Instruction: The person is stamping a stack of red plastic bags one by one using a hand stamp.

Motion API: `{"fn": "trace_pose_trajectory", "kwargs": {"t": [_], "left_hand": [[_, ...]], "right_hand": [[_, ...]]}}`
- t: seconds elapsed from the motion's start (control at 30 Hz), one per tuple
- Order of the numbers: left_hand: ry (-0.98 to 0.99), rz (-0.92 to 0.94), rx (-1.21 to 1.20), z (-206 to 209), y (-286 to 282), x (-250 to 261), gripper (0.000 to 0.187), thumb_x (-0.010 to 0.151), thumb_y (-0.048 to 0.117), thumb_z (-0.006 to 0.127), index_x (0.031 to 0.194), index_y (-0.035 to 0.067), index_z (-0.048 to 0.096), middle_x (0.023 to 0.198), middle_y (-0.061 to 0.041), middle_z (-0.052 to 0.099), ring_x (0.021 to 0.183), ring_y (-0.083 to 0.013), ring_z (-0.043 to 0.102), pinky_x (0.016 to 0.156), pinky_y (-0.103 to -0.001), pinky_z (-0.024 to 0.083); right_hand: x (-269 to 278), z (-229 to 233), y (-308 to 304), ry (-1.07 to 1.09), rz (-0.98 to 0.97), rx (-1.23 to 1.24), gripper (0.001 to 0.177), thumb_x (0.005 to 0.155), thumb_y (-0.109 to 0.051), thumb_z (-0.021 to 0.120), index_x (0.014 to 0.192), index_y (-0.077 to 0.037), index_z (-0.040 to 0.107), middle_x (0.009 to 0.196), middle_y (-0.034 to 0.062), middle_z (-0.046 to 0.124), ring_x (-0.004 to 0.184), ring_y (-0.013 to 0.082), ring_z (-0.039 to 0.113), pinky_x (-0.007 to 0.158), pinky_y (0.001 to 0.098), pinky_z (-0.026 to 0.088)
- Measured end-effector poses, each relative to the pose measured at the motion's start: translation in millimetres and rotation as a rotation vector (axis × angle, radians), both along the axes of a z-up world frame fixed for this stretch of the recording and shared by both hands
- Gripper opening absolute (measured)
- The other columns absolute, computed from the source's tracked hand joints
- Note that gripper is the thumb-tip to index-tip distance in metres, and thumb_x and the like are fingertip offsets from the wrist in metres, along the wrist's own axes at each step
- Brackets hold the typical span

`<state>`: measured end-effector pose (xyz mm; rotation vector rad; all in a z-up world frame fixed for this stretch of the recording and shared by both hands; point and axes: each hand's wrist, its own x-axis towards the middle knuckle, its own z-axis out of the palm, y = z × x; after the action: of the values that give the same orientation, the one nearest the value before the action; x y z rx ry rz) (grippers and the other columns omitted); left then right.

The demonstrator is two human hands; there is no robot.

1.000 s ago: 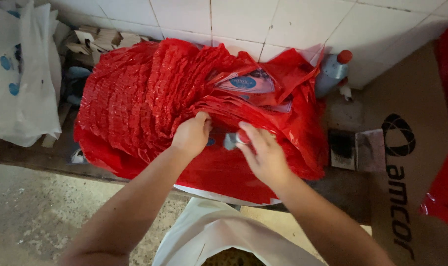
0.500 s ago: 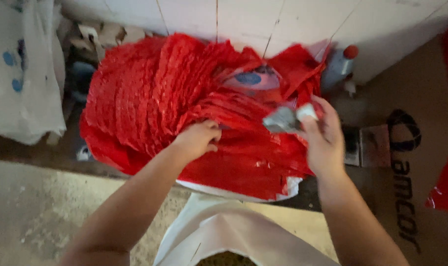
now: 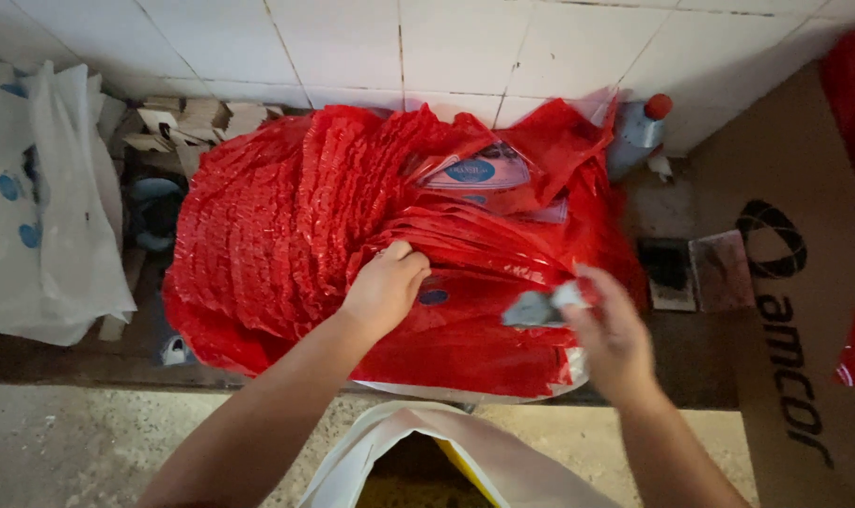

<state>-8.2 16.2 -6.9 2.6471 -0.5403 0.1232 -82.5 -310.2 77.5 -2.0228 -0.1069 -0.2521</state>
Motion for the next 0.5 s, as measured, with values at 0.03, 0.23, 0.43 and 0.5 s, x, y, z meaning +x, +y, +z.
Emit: {"fn": "trace_pose_trajectory", "kwargs": {"t": [0.03,0.23,0.43,0.5], "left_hand": [[0.0,-0.002,0.004,0.5,-0.2,4.3,0.021,0.104,0.037,0.056,0.107,0.022,0.069,0.103,-0.005,0.06,0.098,-0.0326,0.069,0.084,-0.039,0.058],[0.331,0.224,-0.107,36.4,-9.3,5.0,0.026,0.105,0.046,0.047,0.119,0.026,0.057,0.093,-0.008,0.075,0.094,-0.0312,0.075,0.082,-0.048,0.06],[0.408,-0.211,-0.037,48.5,-7.3,-13.7,0.076,0.073,0.027,0.09,0.134,0.017,0.047,0.142,-0.016,0.049,0.127,-0.0467,0.056,0.099,-0.054,0.055],[0.439,-0.267,0.138,43.5,-3.0,-14.3,0.066,0.08,0.029,0.084,0.137,0.015,0.054,0.145,-0.011,0.043,0.13,-0.0421,0.054,0.1,-0.051,0.055]], "right_hand": [[7.3,-4.8,16.6,0.0,-0.002,0.004,0.046,0.098,-0.007,0.063,0.144,-0.002,0.057,0.116,0.0222,0.065,0.108,0.0407,0.067,0.091,0.0509,0.056],[44.5,-54.9,89.6,-0.339,0.136,-0.512,0.051,0.092,-0.02,0.074,0.141,-0.016,0.061,0.113,0.0108,0.067,0.107,0.0311,0.068,0.09,0.041,0.057],[79.2,-23.0,80.8,-0.109,0.305,-0.208,0.049,0.095,-0.012,0.071,0.143,-0.01,0.058,0.121,0.023,0.068,0.12,0.0409,0.063,0.103,0.0496,0.051],[65.9,13.9,77.2,0.111,0.131,0.059,0.049,0.098,-0.012,0.068,0.146,-0.013,0.056,0.136,0.0174,0.064,0.125,0.0299,0.063,0.104,0.0414,0.053]]}}
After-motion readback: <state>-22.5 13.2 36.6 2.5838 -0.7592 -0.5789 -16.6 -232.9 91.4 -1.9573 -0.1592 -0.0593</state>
